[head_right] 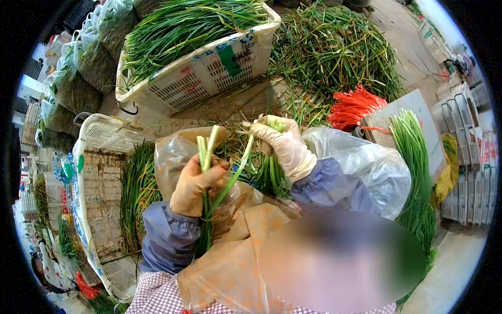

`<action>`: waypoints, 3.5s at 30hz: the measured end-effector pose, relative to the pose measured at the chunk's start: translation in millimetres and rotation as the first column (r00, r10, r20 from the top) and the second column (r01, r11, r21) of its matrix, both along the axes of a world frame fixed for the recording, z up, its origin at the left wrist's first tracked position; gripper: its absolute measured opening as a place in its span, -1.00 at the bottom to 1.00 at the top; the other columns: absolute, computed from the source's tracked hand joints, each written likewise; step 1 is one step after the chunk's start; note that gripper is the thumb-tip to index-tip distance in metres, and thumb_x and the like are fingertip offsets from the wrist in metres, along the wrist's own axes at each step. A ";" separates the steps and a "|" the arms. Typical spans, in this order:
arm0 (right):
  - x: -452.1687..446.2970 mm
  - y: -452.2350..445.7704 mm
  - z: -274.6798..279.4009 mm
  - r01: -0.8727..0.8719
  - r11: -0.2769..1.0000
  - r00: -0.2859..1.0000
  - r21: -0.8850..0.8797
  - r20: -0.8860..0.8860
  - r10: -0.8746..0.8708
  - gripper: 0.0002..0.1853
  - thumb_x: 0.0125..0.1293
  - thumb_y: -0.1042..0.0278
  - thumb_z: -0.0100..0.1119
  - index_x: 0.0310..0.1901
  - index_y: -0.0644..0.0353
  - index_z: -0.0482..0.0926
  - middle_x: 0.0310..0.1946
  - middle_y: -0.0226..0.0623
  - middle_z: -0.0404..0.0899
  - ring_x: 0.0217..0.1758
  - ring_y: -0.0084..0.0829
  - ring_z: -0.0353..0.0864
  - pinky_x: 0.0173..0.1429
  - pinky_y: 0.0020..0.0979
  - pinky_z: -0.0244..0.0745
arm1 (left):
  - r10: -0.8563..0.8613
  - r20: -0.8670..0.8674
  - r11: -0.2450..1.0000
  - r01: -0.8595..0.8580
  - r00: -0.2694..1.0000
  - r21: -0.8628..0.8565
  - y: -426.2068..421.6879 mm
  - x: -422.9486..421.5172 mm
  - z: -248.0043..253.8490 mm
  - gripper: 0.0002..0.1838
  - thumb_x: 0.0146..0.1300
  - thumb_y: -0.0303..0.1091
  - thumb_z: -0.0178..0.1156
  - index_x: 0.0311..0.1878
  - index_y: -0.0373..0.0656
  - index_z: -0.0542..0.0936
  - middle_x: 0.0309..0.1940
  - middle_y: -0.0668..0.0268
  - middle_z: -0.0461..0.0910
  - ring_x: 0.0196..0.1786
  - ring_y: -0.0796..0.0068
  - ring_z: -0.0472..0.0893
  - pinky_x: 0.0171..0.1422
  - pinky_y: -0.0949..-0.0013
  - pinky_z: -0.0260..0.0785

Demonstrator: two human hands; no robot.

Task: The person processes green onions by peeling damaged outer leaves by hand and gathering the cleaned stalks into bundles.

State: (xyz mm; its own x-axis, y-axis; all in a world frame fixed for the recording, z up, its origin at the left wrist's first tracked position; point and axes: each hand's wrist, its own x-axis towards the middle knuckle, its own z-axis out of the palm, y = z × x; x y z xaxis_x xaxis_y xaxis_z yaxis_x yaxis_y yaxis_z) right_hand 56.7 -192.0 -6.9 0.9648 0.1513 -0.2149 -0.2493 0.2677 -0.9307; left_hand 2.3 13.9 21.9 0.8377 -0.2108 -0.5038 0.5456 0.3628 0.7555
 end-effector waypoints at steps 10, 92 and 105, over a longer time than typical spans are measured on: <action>11.2 -13.0 -17.7 0.145 0.981 0.980 0.130 0.116 -0.160 -0.92 0.23 0.47 0.24 -0.25 0.22 0.58 -0.56 -0.51 0.54 -0.65 -0.72 0.36 -0.62 -0.65 0.19 | -0.009 -0.062 1.000 0.010 0.998 0.023 0.0 0.3 -17.2 -0.74 0.06 -0.55 0.33 -0.25 -0.11 0.45 -0.55 0.50 0.43 -0.63 0.73 0.33 -0.58 0.61 0.14; 20.5 -30.9 -17.7 -0.128 0.986 0.992 -0.111 0.004 0.129 -0.68 0.31 0.24 0.16 0.00 0.24 0.54 -0.66 -0.59 0.35 -0.72 -0.73 0.22 -0.64 -0.61 0.10 | 0.055 0.016 0.972 -0.050 0.998 -0.228 9.2 -0.3 -25.4 -0.62 0.15 -0.51 0.25 0.04 -0.13 0.43 -0.27 0.35 0.54 -0.32 0.47 0.57 -0.27 0.43 0.47; 67.3 -72.8 -36.9 0.494 0.868 0.840 -0.050 0.283 -0.462 -0.74 0.22 0.49 0.23 -0.03 0.16 0.59 -0.43 -0.42 0.63 -0.59 -0.69 0.46 -0.51 -0.66 0.42 | 0.132 -0.017 0.960 -0.133 0.991 -0.248 14.4 0.5 -31.5 -0.78 0.19 -0.55 0.18 -0.10 -0.16 0.45 -0.30 0.26 0.58 -0.24 0.37 0.62 -0.17 0.28 0.58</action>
